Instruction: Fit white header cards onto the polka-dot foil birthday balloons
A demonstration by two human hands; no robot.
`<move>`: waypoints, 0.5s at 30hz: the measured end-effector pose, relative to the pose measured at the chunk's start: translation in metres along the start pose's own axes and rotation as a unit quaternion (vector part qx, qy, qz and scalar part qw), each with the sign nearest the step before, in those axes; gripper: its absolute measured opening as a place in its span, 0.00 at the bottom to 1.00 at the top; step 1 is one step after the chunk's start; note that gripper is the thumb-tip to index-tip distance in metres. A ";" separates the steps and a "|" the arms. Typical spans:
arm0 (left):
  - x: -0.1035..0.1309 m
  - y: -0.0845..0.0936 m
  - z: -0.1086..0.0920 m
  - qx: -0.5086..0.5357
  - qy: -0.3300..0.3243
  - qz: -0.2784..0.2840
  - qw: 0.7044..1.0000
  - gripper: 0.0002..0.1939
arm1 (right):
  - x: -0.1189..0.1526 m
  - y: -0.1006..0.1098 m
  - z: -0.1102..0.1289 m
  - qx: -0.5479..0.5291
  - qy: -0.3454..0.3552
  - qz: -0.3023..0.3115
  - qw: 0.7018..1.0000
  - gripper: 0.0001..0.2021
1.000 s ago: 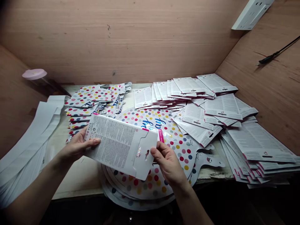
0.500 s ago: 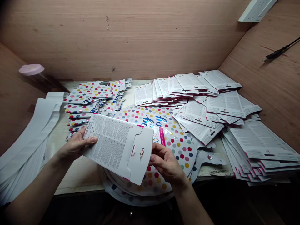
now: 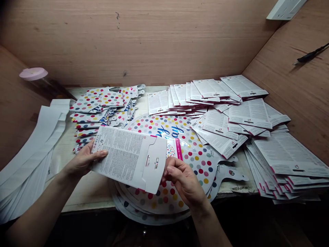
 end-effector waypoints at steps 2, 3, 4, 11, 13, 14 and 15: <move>0.000 0.000 0.000 -0.001 0.001 -0.005 1.000 0.31 | -0.001 0.002 -0.002 0.012 -0.002 -0.010 1.000 0.09; 0.000 0.000 0.000 -0.003 0.003 -0.007 1.000 0.32 | -0.001 0.003 -0.004 0.028 -0.012 -0.010 0.999 0.13; 0.000 -0.001 0.000 -0.005 0.003 -0.009 1.000 0.33 | -0.001 0.002 -0.007 0.046 -0.024 -0.006 0.999 0.16; -0.001 -0.003 0.002 -0.005 0.002 -0.001 1.000 0.34 | 0.003 0.000 -0.014 0.053 -0.026 -0.001 0.998 0.15; -0.001 0.001 0.001 0.002 -0.003 0.000 1.000 0.33 | 0.007 -0.006 -0.010 0.115 -0.022 0.051 0.992 0.14; -0.001 0.003 -0.002 0.000 -0.008 0.001 1.000 0.30 | 0.008 -0.012 -0.007 0.179 -0.019 0.100 0.979 0.13; -0.002 0.005 -0.007 -0.006 -0.014 0.004 1.000 0.28 | 0.007 -0.017 -0.003 0.260 -0.010 0.150 0.954 0.11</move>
Point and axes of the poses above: each hand's wrist, its own x-axis away from the middle knuckle, its own y-axis out of the back of the hand, z = x × y, the point moved 10 cm from there along -x, towards the middle knuckle, and after that the axes turned 9 degrees about y, right-handed, at the moved point
